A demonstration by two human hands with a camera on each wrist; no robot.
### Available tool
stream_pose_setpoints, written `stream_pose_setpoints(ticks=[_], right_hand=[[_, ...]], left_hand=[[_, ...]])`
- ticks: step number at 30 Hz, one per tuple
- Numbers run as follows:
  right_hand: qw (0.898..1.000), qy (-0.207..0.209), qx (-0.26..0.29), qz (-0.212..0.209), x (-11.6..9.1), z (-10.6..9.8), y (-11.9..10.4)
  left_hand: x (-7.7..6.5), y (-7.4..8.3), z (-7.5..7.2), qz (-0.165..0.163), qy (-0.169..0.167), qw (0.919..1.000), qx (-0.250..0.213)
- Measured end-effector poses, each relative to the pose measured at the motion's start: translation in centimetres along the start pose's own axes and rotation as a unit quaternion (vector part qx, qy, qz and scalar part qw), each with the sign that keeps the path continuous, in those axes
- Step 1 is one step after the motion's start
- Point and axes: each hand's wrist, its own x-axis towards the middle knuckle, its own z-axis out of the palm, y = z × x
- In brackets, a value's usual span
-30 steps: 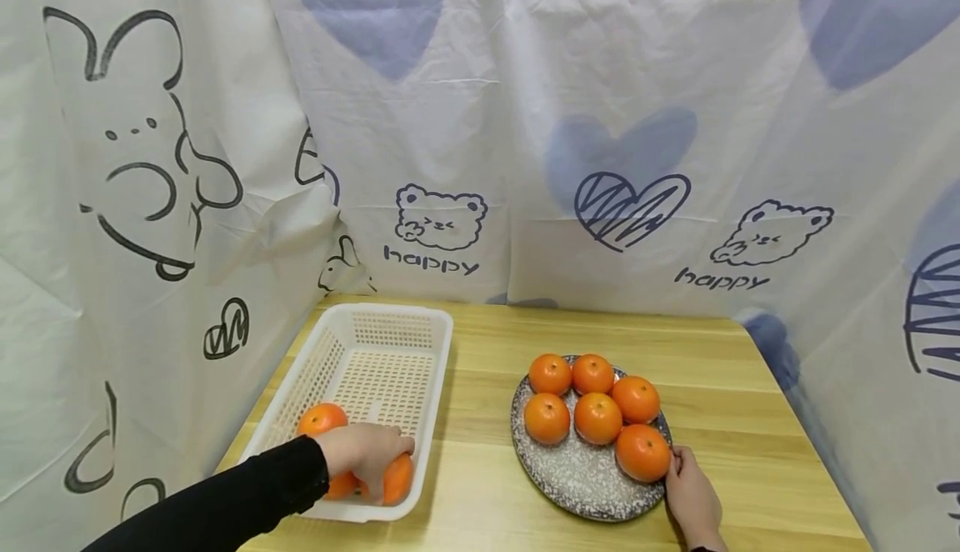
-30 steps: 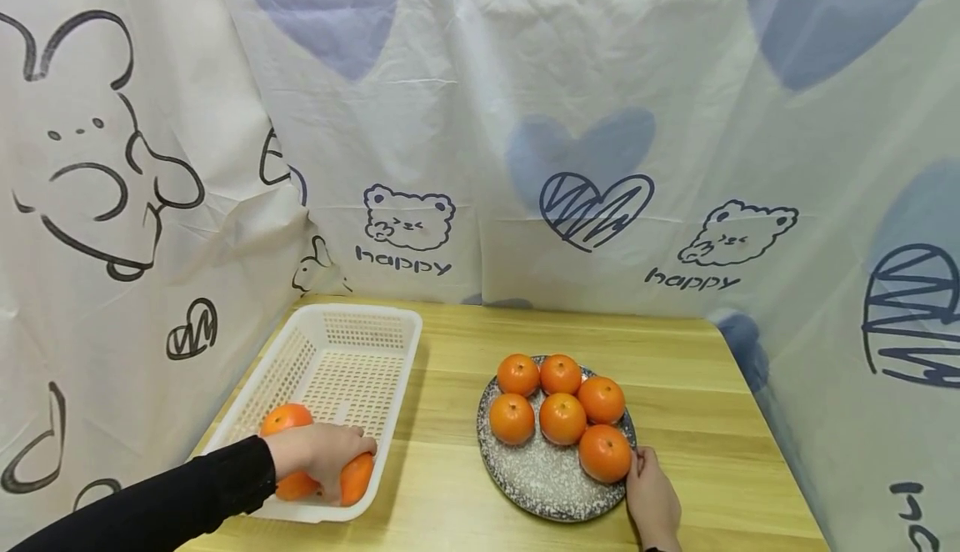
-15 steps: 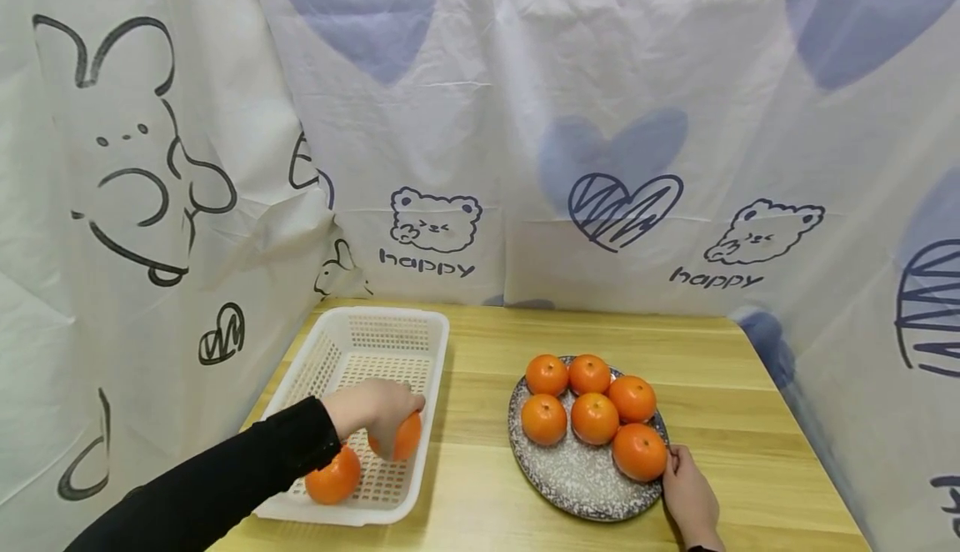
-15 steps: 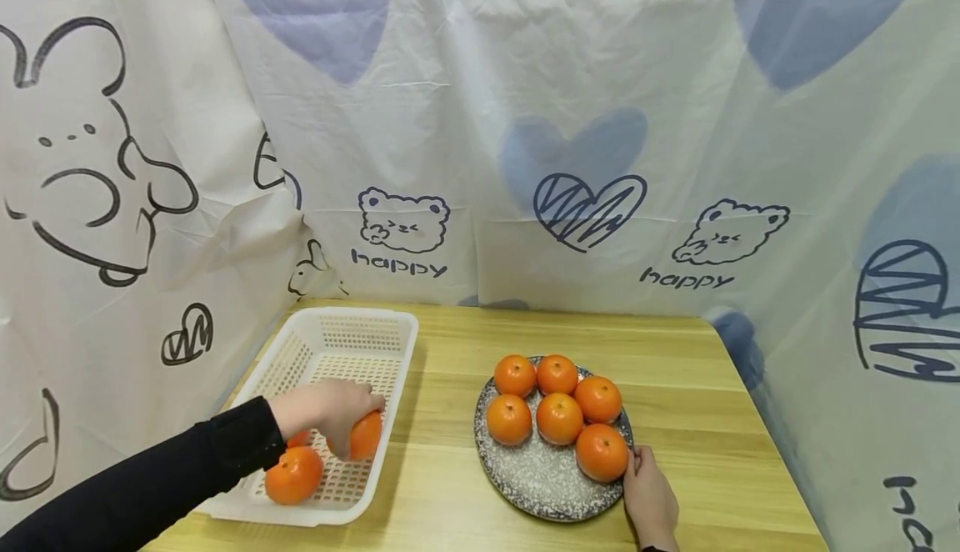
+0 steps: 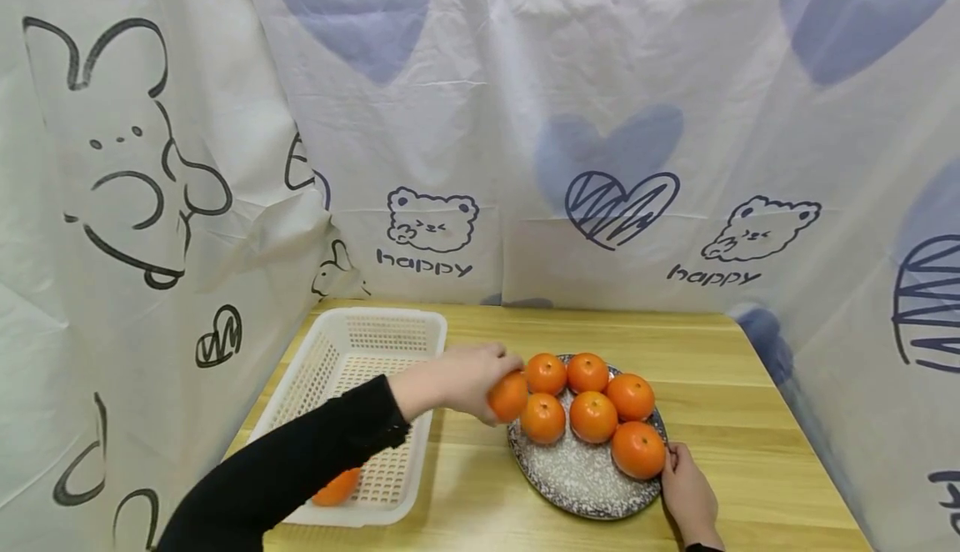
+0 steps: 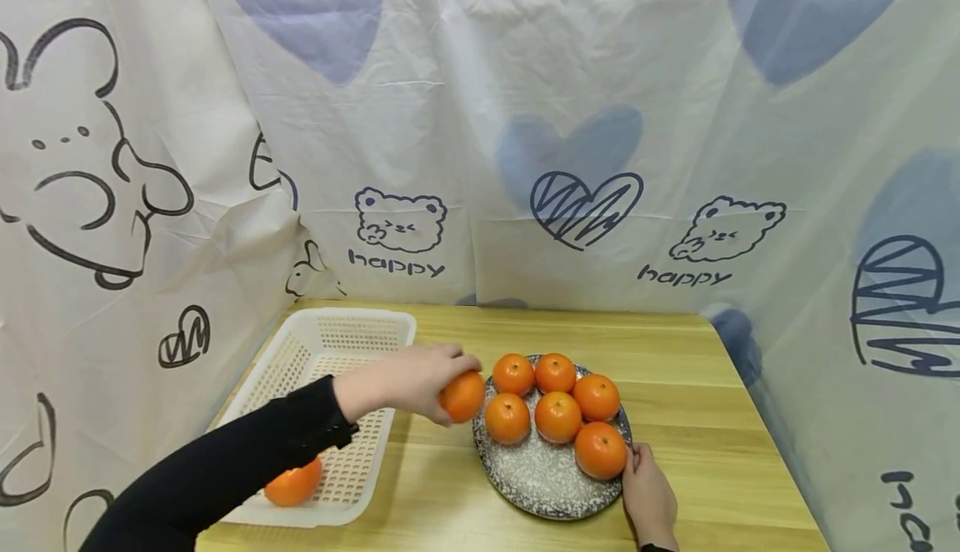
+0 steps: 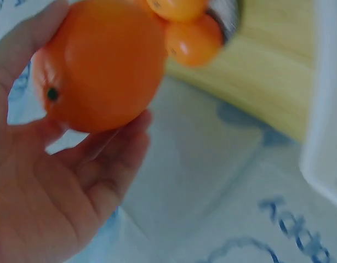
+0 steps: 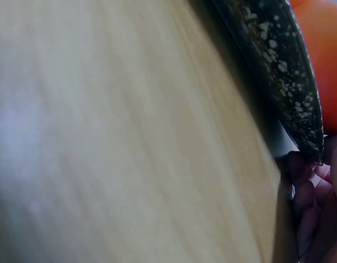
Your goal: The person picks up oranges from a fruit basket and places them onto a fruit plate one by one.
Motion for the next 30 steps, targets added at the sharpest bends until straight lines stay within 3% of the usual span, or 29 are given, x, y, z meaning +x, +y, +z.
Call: stream_pose_setpoints(ticks=[3, 7, 10, 16, 23, 30], right_hand=[[1.0, 0.002, -0.001, 0.003, 0.0, 0.0, 0.1], [1.0, 0.004, 0.0, 0.002, 0.0, 0.0, 0.2], [1.0, 0.005, 0.001, -0.003, 0.0, 0.1, 0.2], [1.0, 0.009, 0.001, -0.005, 0.1, 0.1, 0.3], [1.0, 0.013, -0.001, -0.008, 0.1, 0.0, 0.3], [1.0, 0.011, 0.002, -0.005, 0.2, 0.0, 0.2]], left_hand=[[2.1, 2.2, 1.6, 0.038, 0.009, 0.9992, 0.004], [4.5, 4.8, 4.0, 0.089, -0.017, 0.9957, 0.018], [5.9, 6.4, 5.6, 0.106, -0.043, 0.9929, 0.032], [8.0, 8.5, 8.0, 0.113, -0.099, 0.9884, 0.025], [9.7, 9.8, 10.0, 0.099, -0.146, 0.9842, 0.01], [10.6, 10.2, 11.1, 0.063, -0.159, 0.9852, 0.0]])
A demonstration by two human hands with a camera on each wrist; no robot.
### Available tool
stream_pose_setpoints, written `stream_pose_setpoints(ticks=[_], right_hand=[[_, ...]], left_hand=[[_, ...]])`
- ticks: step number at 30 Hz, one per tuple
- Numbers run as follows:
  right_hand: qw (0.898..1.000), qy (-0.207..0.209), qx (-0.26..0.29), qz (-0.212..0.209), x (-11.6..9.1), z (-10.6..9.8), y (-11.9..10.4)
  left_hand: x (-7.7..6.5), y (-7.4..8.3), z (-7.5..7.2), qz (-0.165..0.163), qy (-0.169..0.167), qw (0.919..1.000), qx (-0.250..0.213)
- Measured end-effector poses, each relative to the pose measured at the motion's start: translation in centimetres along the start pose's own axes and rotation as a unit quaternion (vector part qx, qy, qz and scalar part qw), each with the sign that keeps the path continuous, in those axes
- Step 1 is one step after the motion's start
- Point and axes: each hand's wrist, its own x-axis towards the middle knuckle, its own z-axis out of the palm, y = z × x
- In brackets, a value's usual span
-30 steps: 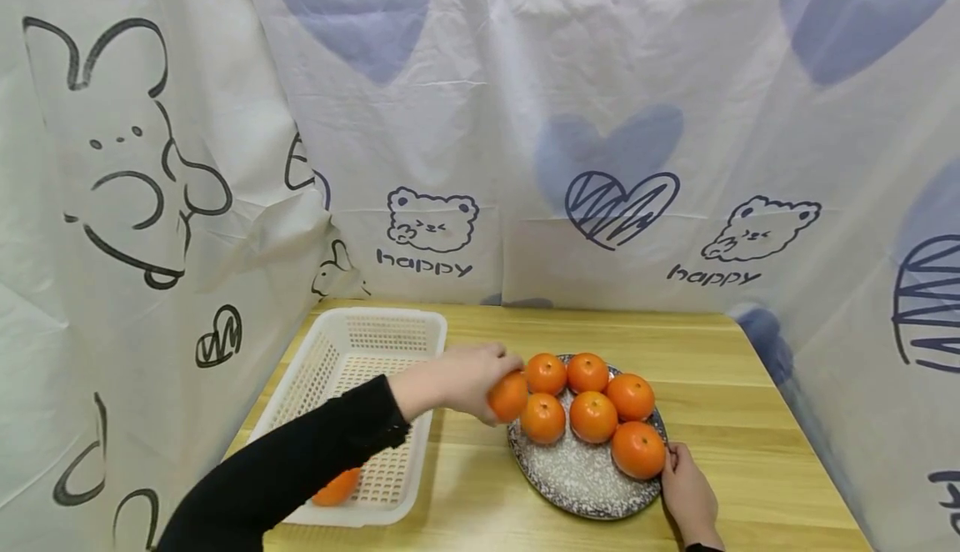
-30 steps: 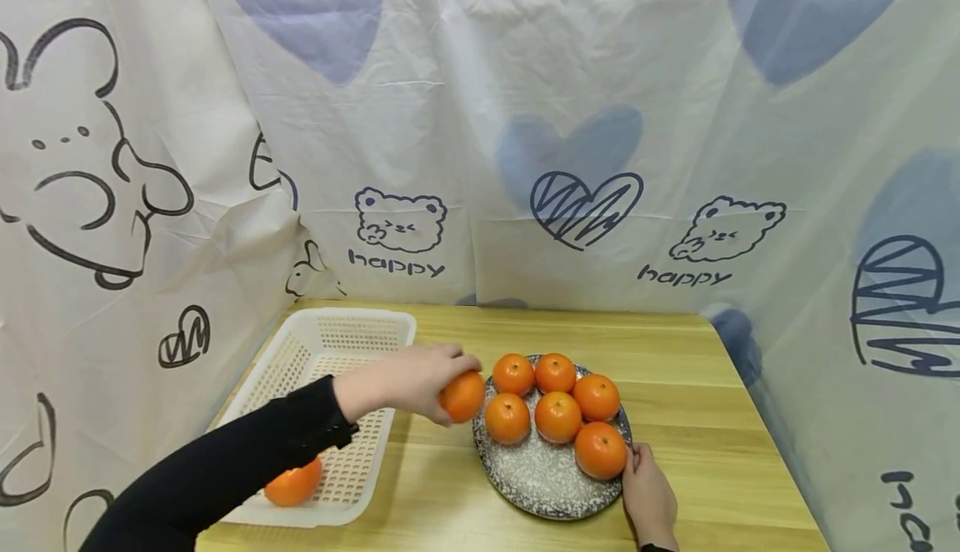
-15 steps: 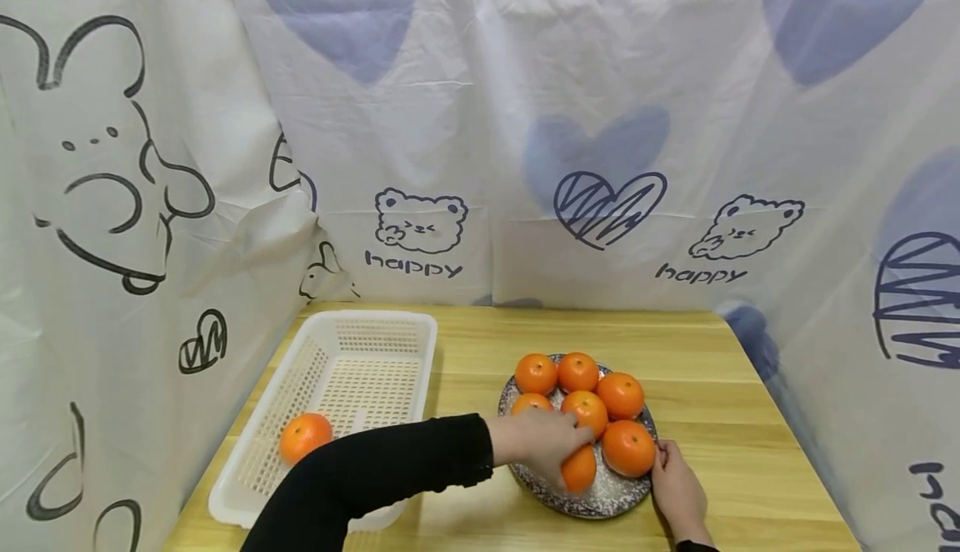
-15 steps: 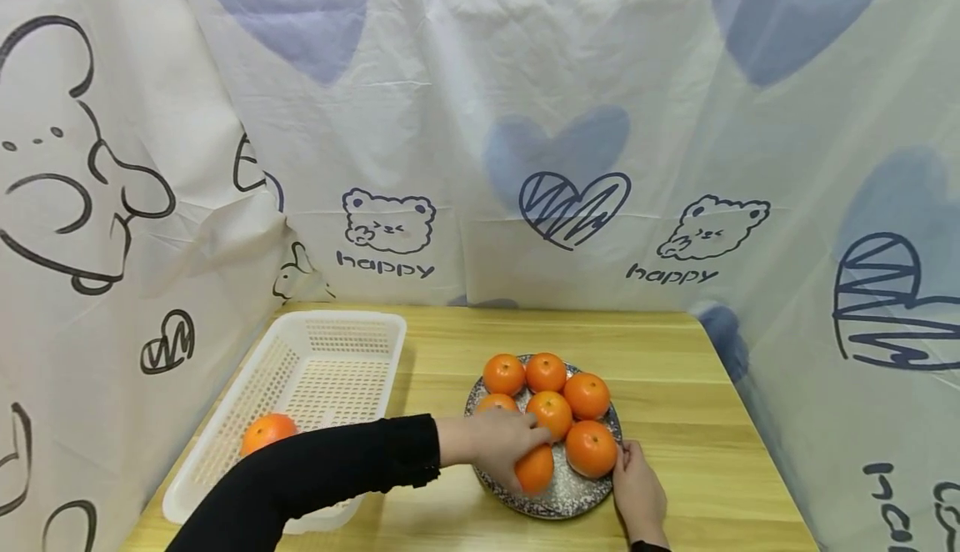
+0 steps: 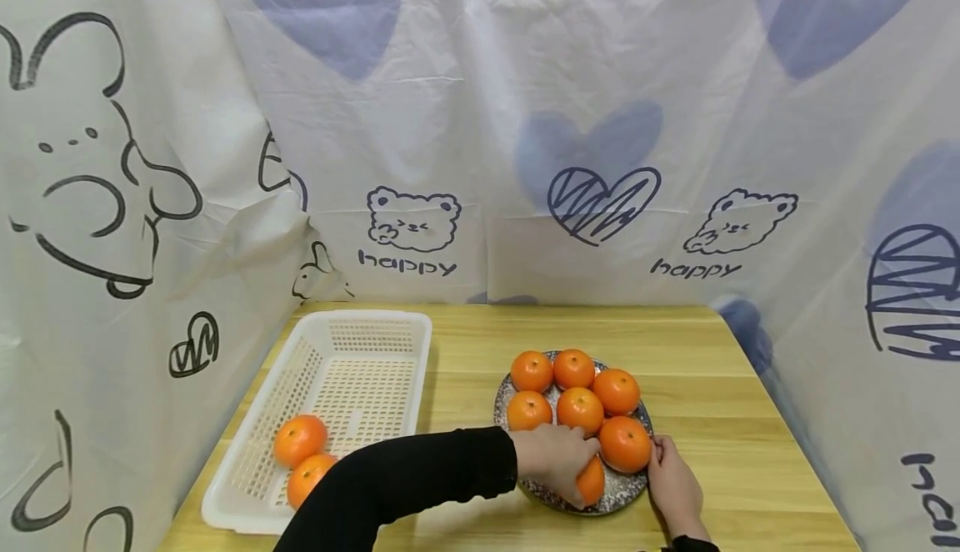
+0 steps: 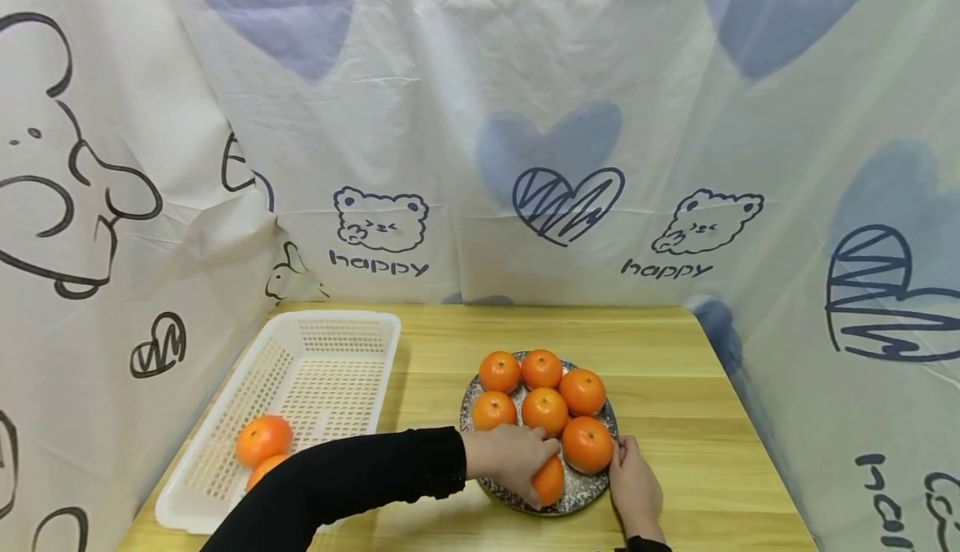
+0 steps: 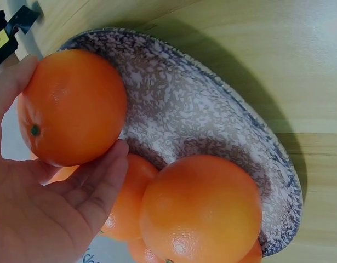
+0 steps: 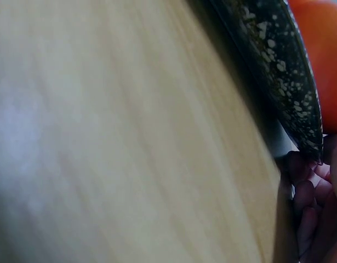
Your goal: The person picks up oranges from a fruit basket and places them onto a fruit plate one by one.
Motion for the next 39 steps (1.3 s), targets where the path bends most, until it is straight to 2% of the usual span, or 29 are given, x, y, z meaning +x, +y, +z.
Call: stream_pose_setpoints(ticks=[5, 12, 18, 25, 31, 35, 39], right_hand=[[1.0, 0.0, -0.001, 0.002, 0.0, -0.1, 0.0], [1.0, 0.0, -0.002, 0.002, -0.2, -0.1, -0.2], [1.0, -0.003, -0.002, -0.001, -0.2, -0.1, -0.2], [1.0, 0.0, -0.002, -0.002, -0.1, -0.1, -0.2], [1.0, -0.003, -0.006, 0.001, -0.1, -0.1, -0.1], [1.0, -0.002, -0.005, -0.001, -0.1, -0.1, -0.1], [1.0, -0.004, -0.002, 0.0, -0.1, -0.1, -0.2]], left_hand=[[0.0, -0.1, 0.1, -0.019, 0.005, 0.9995, -0.024], [-0.3, -0.6, 0.3, -0.017, 0.004, 0.9976, -0.068], [-0.3, -0.5, 0.3, -0.026, 0.015, 0.9973, -0.067], [-0.4, -0.6, 0.3, -0.02, 0.02, 0.9974, -0.067], [-0.6, -0.6, 0.4, -0.032, 0.026, 0.9974, -0.059], [-1.2, -0.8, 0.2, -0.037, 0.027, 0.9965, -0.07], [-2.6, -1.2, -0.8, -0.034, 0.043, 0.9941, -0.094]])
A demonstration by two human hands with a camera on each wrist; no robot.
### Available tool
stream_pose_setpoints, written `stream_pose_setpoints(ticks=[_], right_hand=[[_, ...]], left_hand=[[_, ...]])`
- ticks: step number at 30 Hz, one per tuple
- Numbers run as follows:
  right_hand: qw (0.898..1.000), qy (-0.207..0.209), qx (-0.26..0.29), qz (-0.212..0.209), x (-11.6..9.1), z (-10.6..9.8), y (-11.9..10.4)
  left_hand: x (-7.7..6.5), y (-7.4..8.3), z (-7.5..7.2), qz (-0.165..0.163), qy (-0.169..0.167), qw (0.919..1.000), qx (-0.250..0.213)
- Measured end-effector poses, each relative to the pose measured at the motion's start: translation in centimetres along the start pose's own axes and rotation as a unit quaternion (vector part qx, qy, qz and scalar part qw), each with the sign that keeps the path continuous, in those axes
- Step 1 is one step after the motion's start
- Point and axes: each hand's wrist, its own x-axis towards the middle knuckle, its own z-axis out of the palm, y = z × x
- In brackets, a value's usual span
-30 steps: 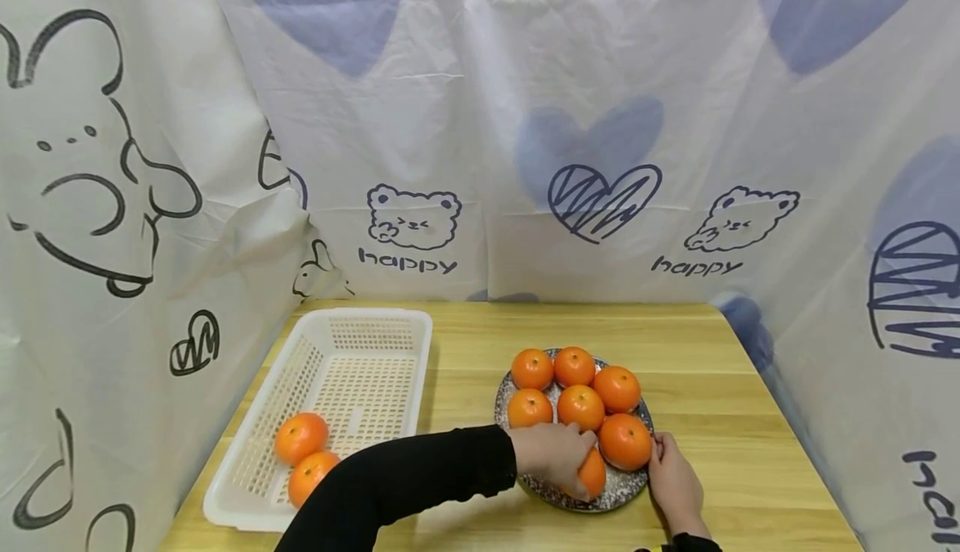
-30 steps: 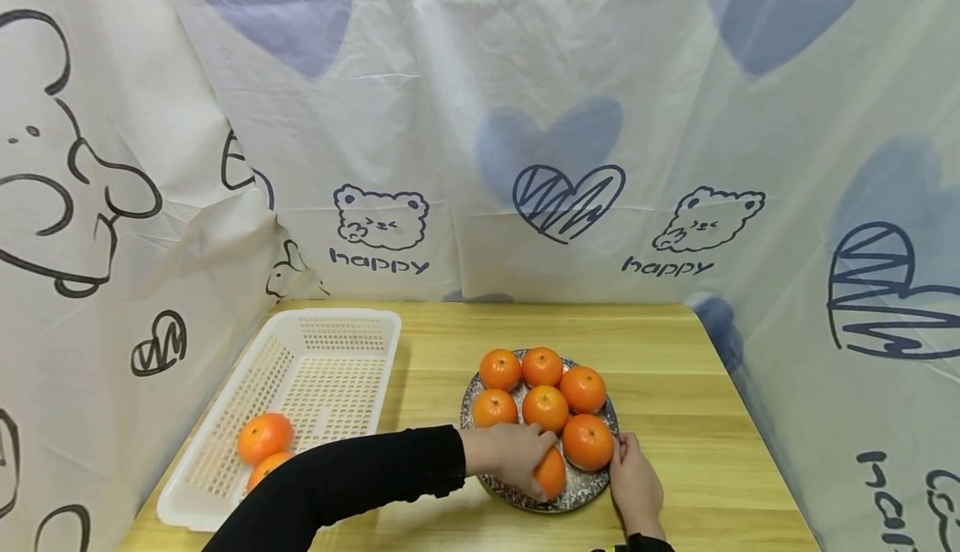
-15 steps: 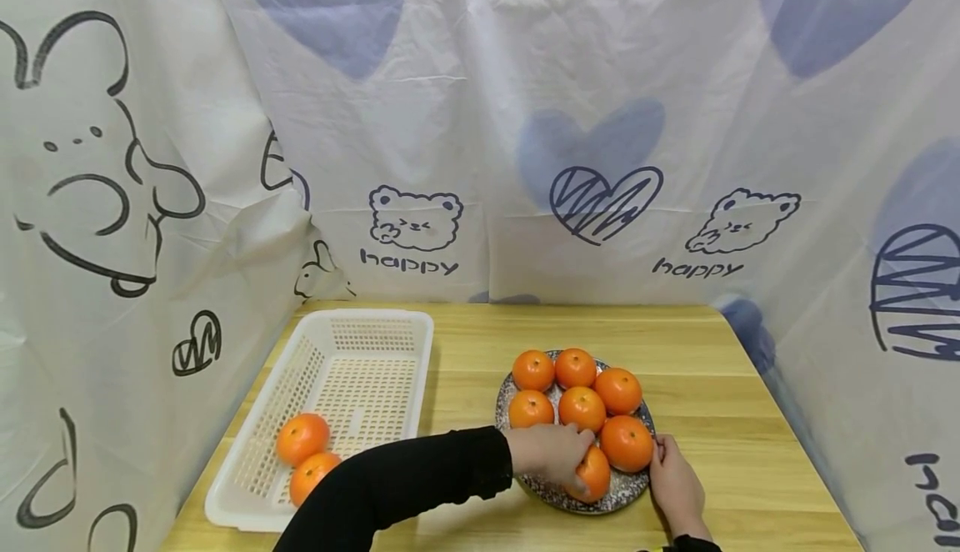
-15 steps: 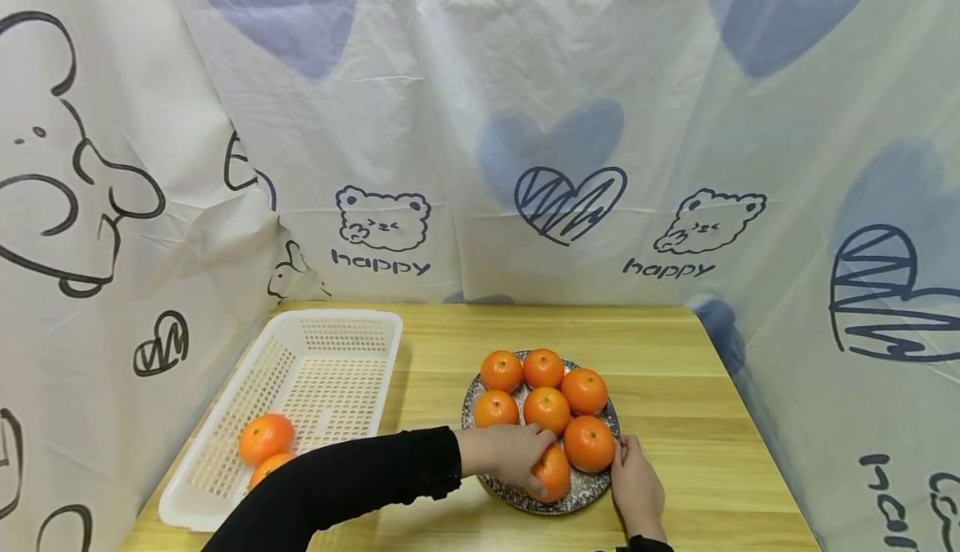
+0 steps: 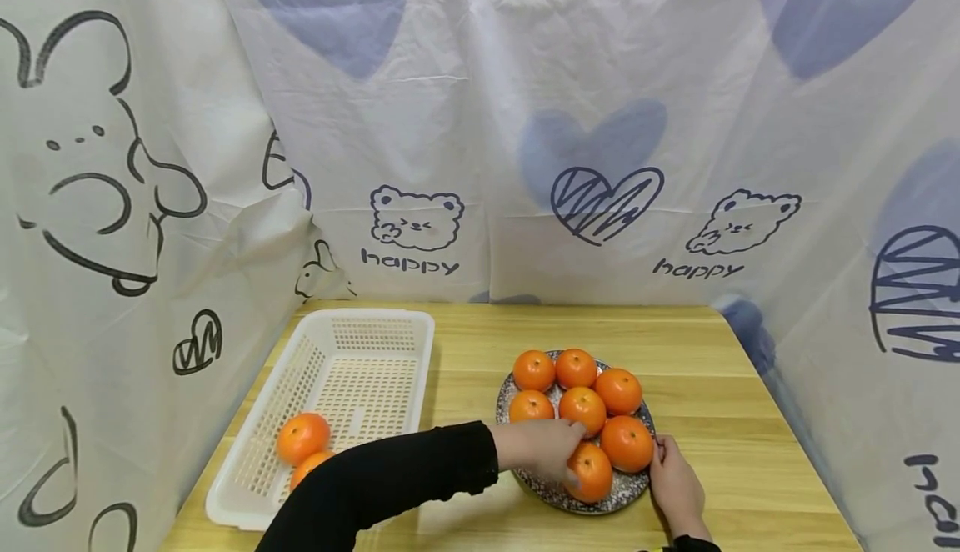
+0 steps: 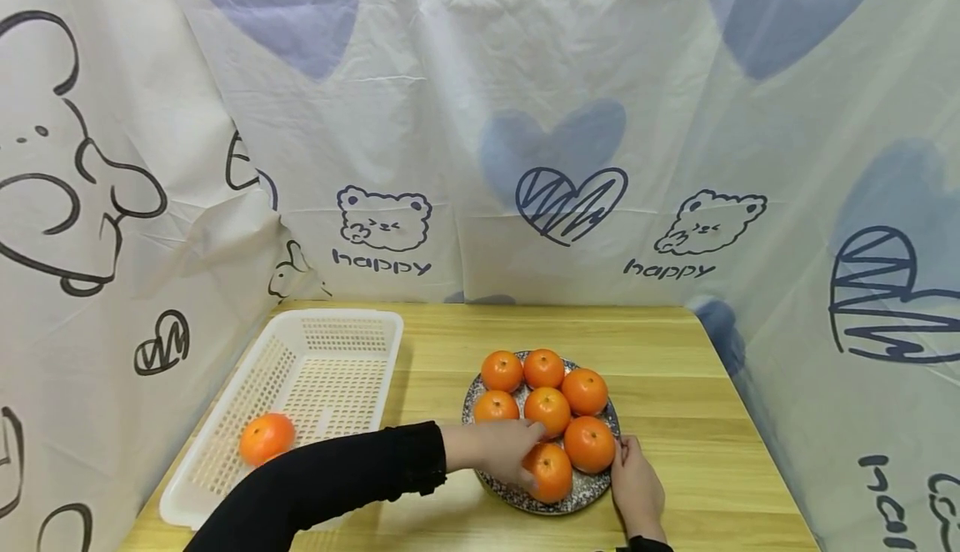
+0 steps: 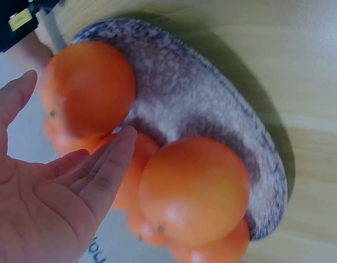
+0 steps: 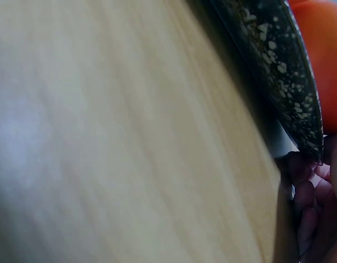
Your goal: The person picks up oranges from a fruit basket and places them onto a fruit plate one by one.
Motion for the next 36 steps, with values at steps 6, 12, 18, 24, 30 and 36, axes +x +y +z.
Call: stream_pose_setpoints(ticks=[6, 12, 18, 24, 30, 36], right_hand=[[1.0, -0.005, -0.001, 0.002, 0.0, 0.0, 0.0], [1.0, 0.002, -0.005, -0.002, 0.0, 0.1, 0.0], [1.0, -0.003, -0.005, 0.002, -0.1, 0.0, -0.2], [1.0, -0.01, -0.007, 0.007, -0.4, -0.1, -0.2], [1.0, -0.006, -0.007, 0.007, -0.6, -0.2, 0.0], [1.0, -0.008, -0.004, 0.002, -0.3, -0.1, -0.2]], left_hand=[[-3.1, -2.6, -3.0, -0.006, 0.085, 0.9963, -0.015], [-7.6, -8.6, -6.7, -0.082, 0.151, 0.9834, -0.057], [-12.5, -15.4, -6.9, -0.162, 0.154, 0.9742, -0.033], [-16.3, -21.6, -3.4, -0.26, 0.091, 0.9612, 0.011], [-19.1, -24.8, -1.1, -0.319, 0.013, 0.9473, -0.019], [-21.9, -25.3, 0.6, -0.3, -0.04, 0.9491, -0.088]])
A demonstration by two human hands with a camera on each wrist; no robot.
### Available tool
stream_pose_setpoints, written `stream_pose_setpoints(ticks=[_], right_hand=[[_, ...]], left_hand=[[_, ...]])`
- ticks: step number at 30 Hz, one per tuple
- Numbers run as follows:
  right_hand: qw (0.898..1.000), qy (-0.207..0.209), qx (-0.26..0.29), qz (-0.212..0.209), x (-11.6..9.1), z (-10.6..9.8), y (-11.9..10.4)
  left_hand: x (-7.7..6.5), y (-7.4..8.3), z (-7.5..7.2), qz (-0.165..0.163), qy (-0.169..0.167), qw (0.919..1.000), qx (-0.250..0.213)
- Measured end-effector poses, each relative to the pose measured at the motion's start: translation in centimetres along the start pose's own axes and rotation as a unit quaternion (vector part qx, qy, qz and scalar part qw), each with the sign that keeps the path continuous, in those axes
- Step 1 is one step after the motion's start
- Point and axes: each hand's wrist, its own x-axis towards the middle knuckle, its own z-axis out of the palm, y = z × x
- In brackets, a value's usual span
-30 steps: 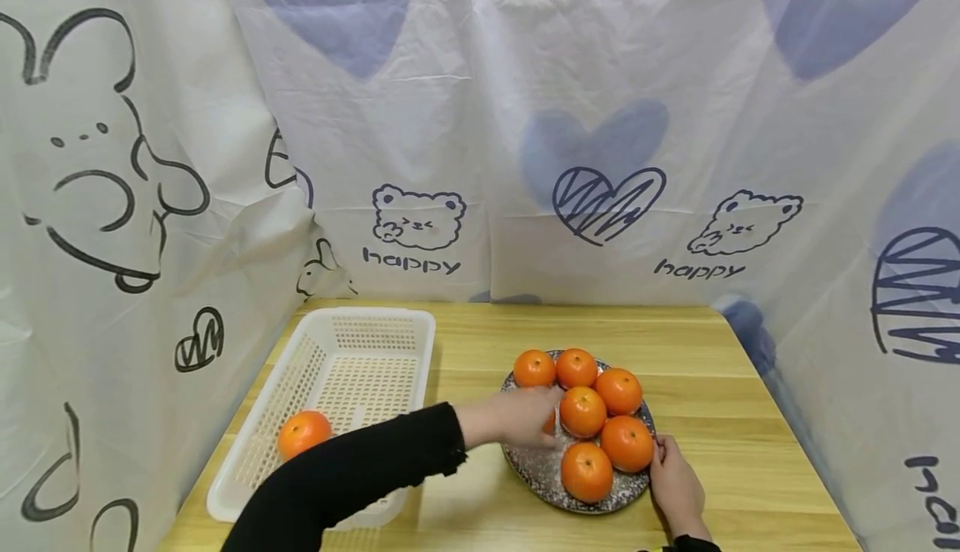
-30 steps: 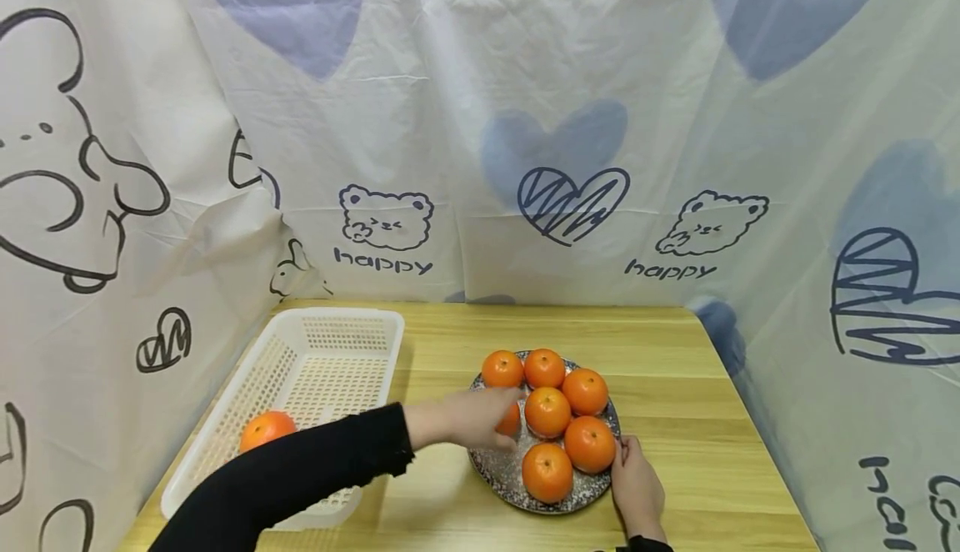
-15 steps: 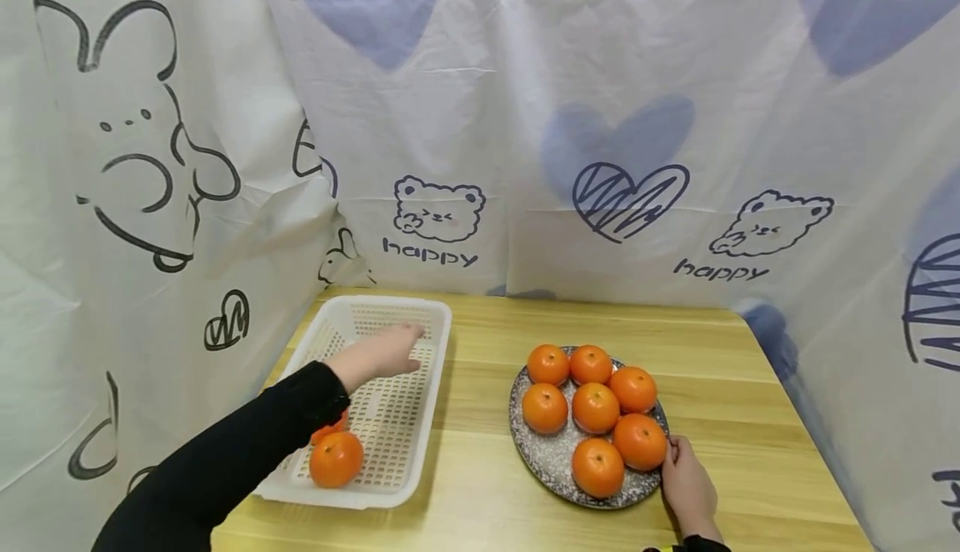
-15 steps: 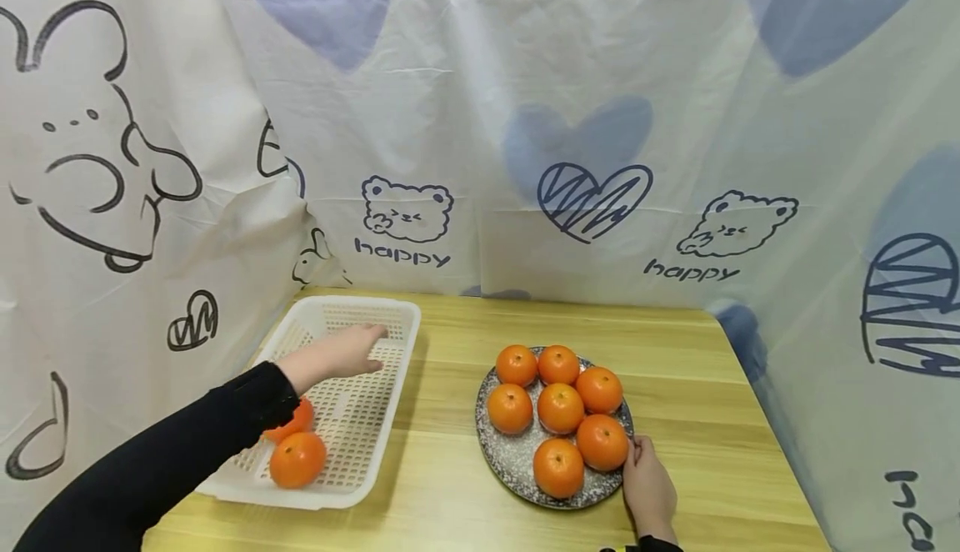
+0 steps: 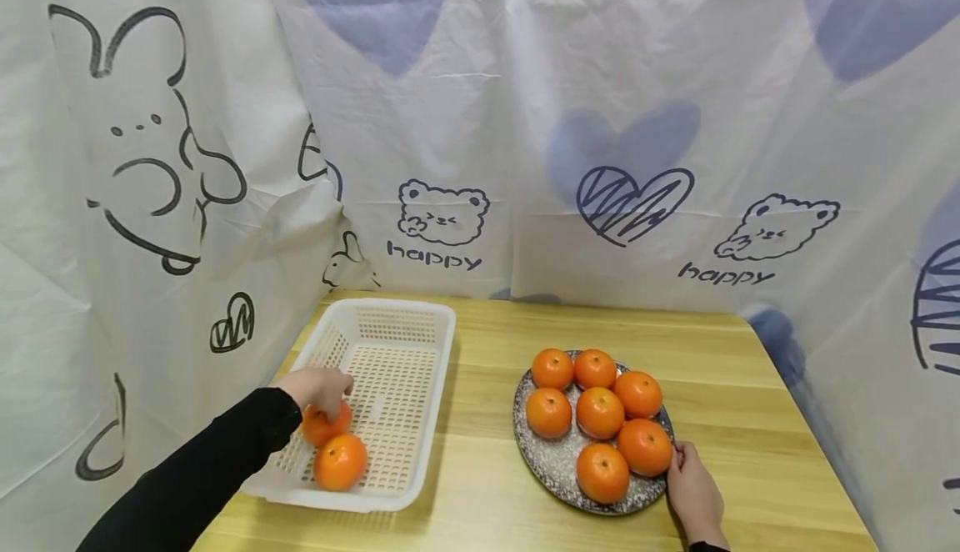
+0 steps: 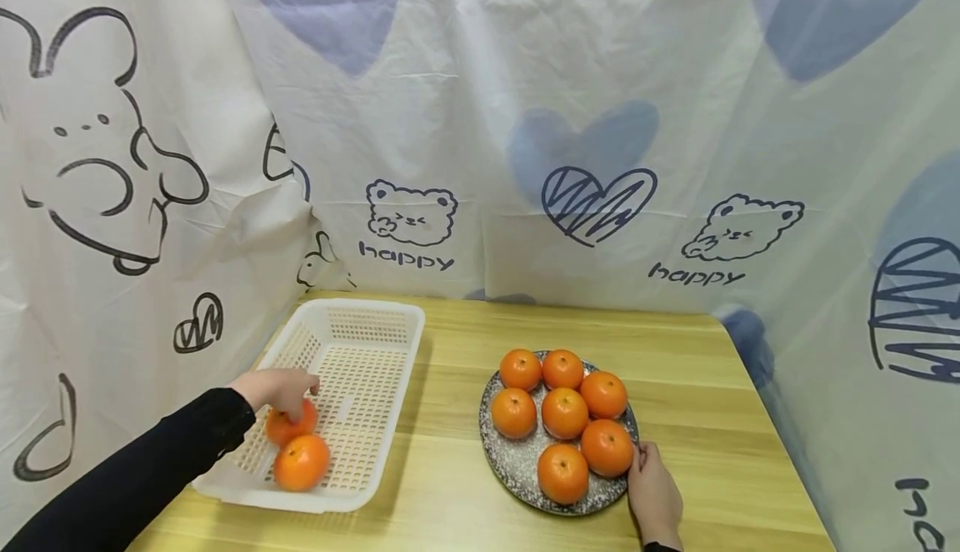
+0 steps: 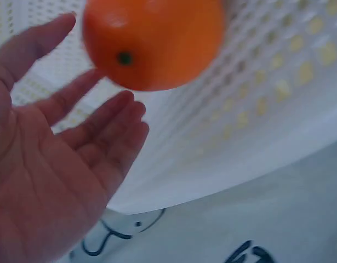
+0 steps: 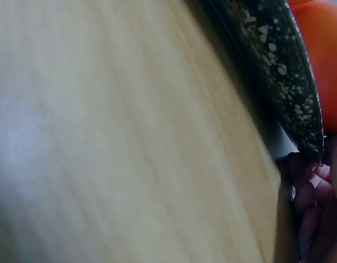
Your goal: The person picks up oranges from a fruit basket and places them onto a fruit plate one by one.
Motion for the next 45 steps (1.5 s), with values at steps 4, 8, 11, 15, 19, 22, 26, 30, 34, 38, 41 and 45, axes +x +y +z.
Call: stream_pose_setpoints(ticks=[4, 8, 11, 15, 19, 22, 26, 30, 34, 38, 41, 45], right_hand=[[1.0, 0.004, 0.0, -0.002, 0.2, 0.0, -0.1], [1.0, 0.007, -0.001, -0.003, 0.2, 0.0, 0.0], [1.0, 0.012, 0.0, -0.003, 0.3, 0.0, 0.2], [1.0, 0.014, 0.005, -0.003, 0.2, 0.1, 0.3], [1.0, 0.01, 0.004, 0.0, 0.2, 0.1, 0.4], [1.0, 0.009, 0.002, 0.001, 0.2, 0.1, 0.4], [1.0, 0.011, 0.002, -0.001, 0.2, 0.0, 0.5], [1.0, 0.012, 0.002, -0.002, 0.2, -0.1, 0.5], [1.0, 0.012, 0.001, 0.001, 0.2, -0.1, 0.4], [1.0, 0.008, 0.0, 0.005, 0.2, -0.1, 0.2], [1.0, 0.009, 0.002, 0.005, 0.2, -0.1, 0.0], [1.0, 0.008, 0.004, 0.001, 0.2, 0.1, 0.0]], left_hand=[[-0.7, -0.6, 1.1, 0.01, -0.015, 0.9996, 0.022], [-0.3, -1.2, 2.4, 0.021, -0.003, 0.998, 0.06], [0.0, -1.4, 3.0, 0.026, 0.012, 0.997, 0.072], [0.2, -1.4, 2.8, 0.029, 0.018, 0.9968, 0.072], [0.4, -1.0, 2.2, 0.037, 0.032, 0.9965, 0.068], [0.6, -0.4, 1.2, 0.034, 0.046, 0.9963, 0.064], [1.0, 1.0, -1.0, 0.041, 0.081, 0.9937, 0.065], [1.4, 3.6, -3.8, 0.083, 0.146, 0.984, 0.059], [1.2, 7.6, -5.9, 0.14, 0.214, 0.9658, 0.044], [0.9, 12.6, -6.4, 0.191, 0.254, 0.9472, 0.041], [1.0, 16.3, -5.7, 0.238, 0.272, 0.9303, 0.059], [1.3, 20.5, -3.7, 0.323, 0.284, 0.8949, 0.119]])
